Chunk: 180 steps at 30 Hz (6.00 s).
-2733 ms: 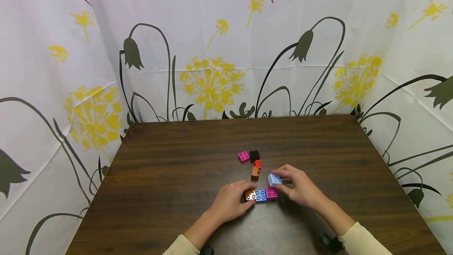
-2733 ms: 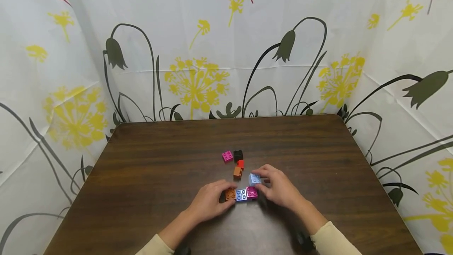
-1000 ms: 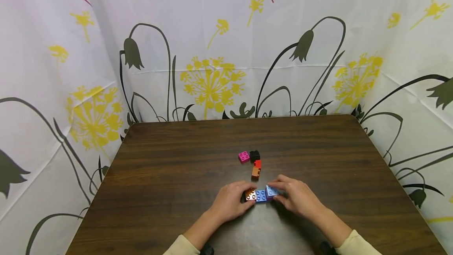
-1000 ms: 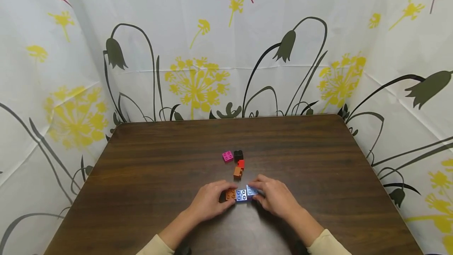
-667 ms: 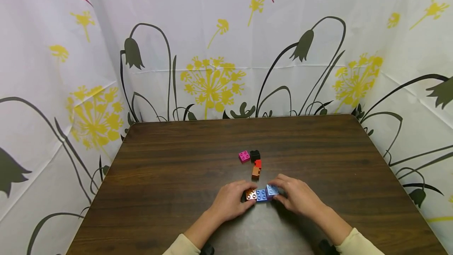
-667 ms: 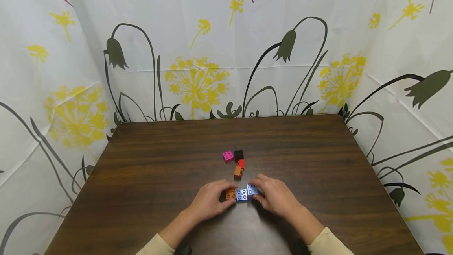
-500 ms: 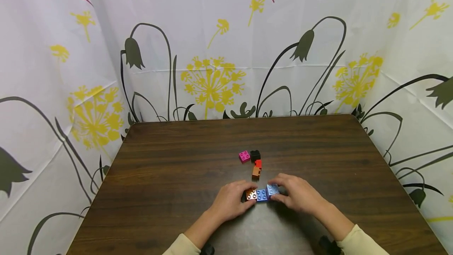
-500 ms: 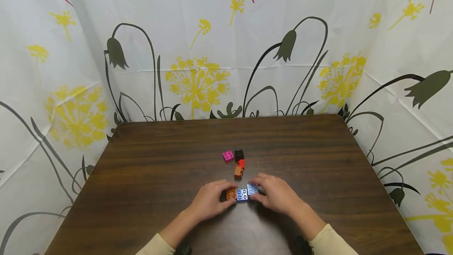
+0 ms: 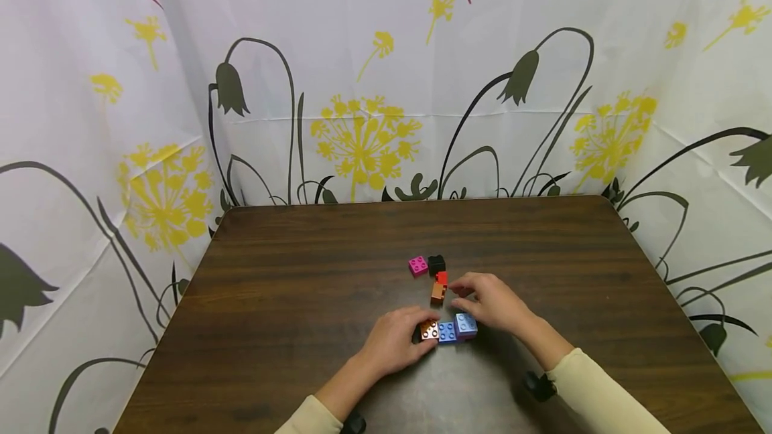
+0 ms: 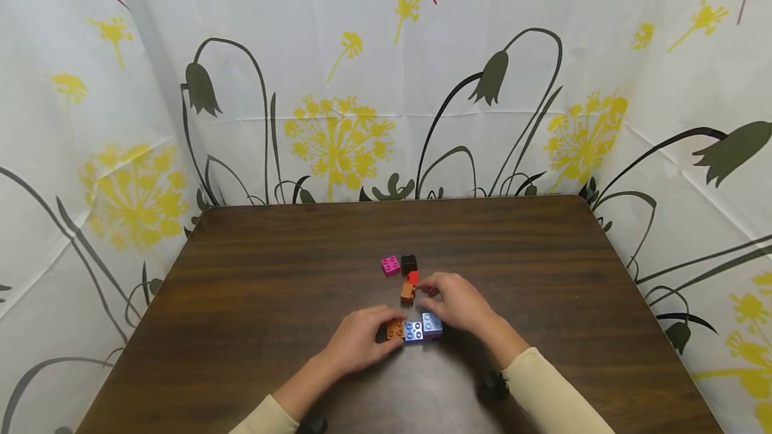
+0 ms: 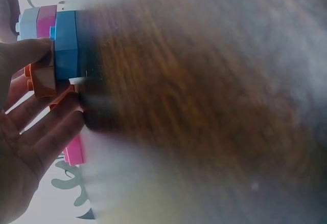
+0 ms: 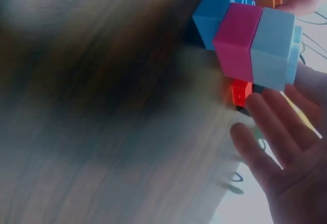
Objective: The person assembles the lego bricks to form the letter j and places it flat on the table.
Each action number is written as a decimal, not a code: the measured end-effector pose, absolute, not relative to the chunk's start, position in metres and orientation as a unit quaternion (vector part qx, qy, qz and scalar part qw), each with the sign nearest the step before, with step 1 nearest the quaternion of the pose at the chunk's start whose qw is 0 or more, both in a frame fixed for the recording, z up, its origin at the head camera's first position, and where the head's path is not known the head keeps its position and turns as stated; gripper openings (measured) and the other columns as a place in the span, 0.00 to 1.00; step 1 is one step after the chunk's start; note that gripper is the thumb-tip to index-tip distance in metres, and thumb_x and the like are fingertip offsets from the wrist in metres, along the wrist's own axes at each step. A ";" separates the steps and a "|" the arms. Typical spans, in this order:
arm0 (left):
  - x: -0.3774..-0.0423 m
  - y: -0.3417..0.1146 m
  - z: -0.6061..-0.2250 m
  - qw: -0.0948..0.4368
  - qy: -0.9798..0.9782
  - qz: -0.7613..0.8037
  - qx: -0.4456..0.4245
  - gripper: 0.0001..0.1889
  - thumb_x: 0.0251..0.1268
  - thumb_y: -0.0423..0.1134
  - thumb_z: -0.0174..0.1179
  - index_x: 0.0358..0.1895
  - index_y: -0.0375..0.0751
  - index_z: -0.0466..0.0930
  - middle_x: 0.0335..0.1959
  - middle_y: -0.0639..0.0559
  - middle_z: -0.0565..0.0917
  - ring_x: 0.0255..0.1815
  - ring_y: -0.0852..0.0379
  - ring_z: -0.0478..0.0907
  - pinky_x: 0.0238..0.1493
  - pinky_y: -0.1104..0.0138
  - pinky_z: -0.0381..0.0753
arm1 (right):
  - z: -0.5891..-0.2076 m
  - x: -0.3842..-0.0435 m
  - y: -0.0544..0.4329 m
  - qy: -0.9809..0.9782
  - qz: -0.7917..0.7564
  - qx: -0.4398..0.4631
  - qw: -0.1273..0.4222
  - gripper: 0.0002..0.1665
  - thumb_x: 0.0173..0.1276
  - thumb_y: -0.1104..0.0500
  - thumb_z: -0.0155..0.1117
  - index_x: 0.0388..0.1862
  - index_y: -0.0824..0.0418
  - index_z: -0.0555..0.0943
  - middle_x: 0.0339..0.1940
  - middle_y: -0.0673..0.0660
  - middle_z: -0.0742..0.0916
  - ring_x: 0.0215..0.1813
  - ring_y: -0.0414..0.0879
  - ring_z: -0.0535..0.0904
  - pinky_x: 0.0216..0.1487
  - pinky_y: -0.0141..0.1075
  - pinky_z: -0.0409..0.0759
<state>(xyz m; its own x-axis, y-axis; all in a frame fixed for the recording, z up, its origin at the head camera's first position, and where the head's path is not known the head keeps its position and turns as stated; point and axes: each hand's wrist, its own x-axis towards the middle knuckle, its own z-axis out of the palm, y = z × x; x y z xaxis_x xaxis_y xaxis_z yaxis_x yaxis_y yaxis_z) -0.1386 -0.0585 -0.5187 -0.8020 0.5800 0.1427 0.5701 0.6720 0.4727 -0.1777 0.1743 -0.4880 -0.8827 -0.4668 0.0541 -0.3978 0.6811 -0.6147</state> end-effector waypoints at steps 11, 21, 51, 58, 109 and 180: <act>-0.138 -0.059 -0.521 0.016 0.917 0.253 0.309 0.19 0.60 0.51 0.68 0.55 0.53 0.82 0.47 0.60 0.83 0.50 0.62 0.80 0.50 0.60 0.79 | -0.501 -0.200 0.149 0.942 -0.275 -0.180 0.067 0.23 0.52 0.52 0.80 0.46 0.56 0.86 0.32 0.46 0.83 0.33 0.39 0.77 0.39 0.39 0.79; -0.139 -0.057 -0.520 0.006 0.912 0.256 0.321 0.19 0.60 0.50 0.68 0.54 0.52 0.83 0.47 0.61 0.83 0.48 0.63 0.80 0.48 0.62 0.79 | -0.503 -0.202 0.147 0.952 -0.246 -0.175 0.051 0.21 0.51 0.51 0.81 0.44 0.55 0.86 0.30 0.45 0.81 0.32 0.38 0.76 0.38 0.39 0.78; -0.141 -0.061 -0.517 0.033 0.915 0.259 0.307 0.20 0.62 0.51 0.67 0.55 0.51 0.83 0.49 0.62 0.83 0.51 0.63 0.79 0.52 0.59 0.78 | -0.469 -0.173 0.195 0.872 -0.419 -0.248 0.040 0.26 0.64 0.66 0.68 0.62 0.58 0.79 0.51 0.51 0.81 0.52 0.49 0.80 0.49 0.42 0.82; -0.140 -0.061 -0.517 0.035 0.917 0.260 0.302 0.20 0.62 0.51 0.67 0.56 0.51 0.82 0.49 0.62 0.83 0.51 0.63 0.79 0.52 0.59 0.78 | -0.470 -0.152 0.197 0.888 -0.377 -0.263 0.030 0.27 0.60 0.63 0.74 0.59 0.60 0.80 0.49 0.50 0.82 0.49 0.46 0.81 0.45 0.37 0.83; -0.138 -0.059 -0.517 0.024 0.918 0.256 0.301 0.20 0.61 0.51 0.68 0.55 0.53 0.83 0.48 0.63 0.83 0.50 0.64 0.79 0.51 0.59 0.78 | -0.476 -0.133 0.188 0.922 -0.277 -0.269 -0.030 0.21 0.53 0.57 0.80 0.48 0.52 0.88 0.39 0.40 0.86 0.38 0.41 0.83 0.39 0.39 0.80; -0.140 -0.061 -0.517 0.017 0.912 0.253 0.322 0.19 0.61 0.51 0.68 0.54 0.51 0.83 0.48 0.62 0.83 0.50 0.63 0.79 0.51 0.59 0.79 | -0.519 -0.239 0.157 0.941 -0.278 -0.192 0.023 0.23 0.70 0.59 0.64 0.63 0.56 0.79 0.61 0.56 0.81 0.64 0.56 0.74 0.64 0.54 0.69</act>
<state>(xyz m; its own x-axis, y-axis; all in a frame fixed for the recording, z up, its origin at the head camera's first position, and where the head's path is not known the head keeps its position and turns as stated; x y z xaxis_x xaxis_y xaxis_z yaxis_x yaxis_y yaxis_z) -0.1396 -0.0612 -0.5175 -0.7921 0.5958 0.1327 0.5790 0.6646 0.4722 -0.2395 0.1566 -0.5186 -0.9250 -0.3747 0.0630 -0.3488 0.7716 -0.5319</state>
